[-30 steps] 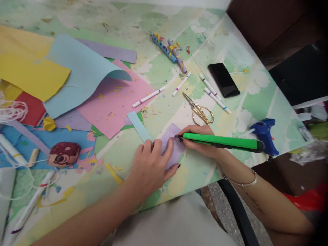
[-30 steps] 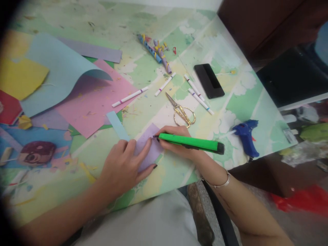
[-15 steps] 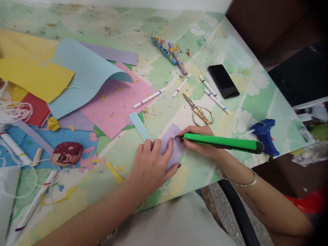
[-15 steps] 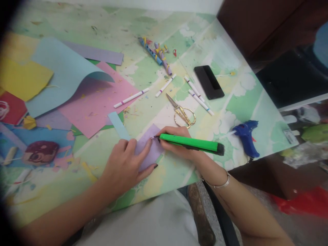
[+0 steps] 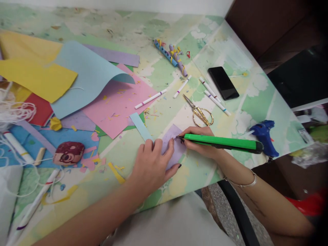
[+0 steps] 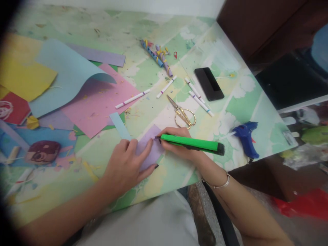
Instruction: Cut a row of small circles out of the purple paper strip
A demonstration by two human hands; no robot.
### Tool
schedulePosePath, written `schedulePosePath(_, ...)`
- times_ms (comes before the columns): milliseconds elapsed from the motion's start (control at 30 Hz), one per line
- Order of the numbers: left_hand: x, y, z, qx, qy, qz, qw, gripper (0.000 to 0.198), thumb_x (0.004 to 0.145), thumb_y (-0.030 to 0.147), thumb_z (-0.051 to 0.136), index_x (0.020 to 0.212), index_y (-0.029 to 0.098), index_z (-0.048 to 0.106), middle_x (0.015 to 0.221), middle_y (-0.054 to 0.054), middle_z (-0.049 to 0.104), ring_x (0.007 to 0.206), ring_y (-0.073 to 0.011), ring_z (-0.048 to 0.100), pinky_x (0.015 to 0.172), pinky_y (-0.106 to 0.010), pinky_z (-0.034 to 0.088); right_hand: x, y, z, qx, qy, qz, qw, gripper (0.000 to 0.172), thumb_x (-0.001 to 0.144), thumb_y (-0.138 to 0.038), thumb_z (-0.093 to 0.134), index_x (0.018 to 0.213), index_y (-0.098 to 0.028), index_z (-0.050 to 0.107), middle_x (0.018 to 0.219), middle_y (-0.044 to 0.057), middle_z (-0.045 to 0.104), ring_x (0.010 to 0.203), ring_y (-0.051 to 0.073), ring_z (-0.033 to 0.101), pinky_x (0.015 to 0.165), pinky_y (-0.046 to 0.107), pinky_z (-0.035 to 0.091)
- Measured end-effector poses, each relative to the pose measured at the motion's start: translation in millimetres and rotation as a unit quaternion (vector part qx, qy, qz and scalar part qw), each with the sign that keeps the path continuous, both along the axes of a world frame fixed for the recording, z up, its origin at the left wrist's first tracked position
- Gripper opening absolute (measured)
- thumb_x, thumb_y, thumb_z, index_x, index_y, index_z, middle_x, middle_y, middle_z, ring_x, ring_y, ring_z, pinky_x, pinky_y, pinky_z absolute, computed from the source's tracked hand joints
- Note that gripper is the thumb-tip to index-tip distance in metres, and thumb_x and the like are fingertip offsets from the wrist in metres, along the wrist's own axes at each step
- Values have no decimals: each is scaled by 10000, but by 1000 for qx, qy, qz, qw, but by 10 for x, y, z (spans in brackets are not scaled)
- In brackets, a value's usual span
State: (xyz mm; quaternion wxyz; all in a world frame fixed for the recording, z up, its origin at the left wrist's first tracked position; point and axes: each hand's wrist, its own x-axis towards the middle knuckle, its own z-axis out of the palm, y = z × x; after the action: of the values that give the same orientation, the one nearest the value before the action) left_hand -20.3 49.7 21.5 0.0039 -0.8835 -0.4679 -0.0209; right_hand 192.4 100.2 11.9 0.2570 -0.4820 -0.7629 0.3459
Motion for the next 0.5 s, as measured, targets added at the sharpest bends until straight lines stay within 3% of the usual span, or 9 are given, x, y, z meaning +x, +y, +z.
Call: schedulePosePath(500,-7,9,-17,-4,2,-3,1000,601,851,564,442,1324,197,504,865,-120,497,754,-280,447,633,-400,388,-36,-13,17,-8,-8,-19,1000,162,746,-126,632,871,-196,707,737,-25,712,621,94,630,571,174,450)
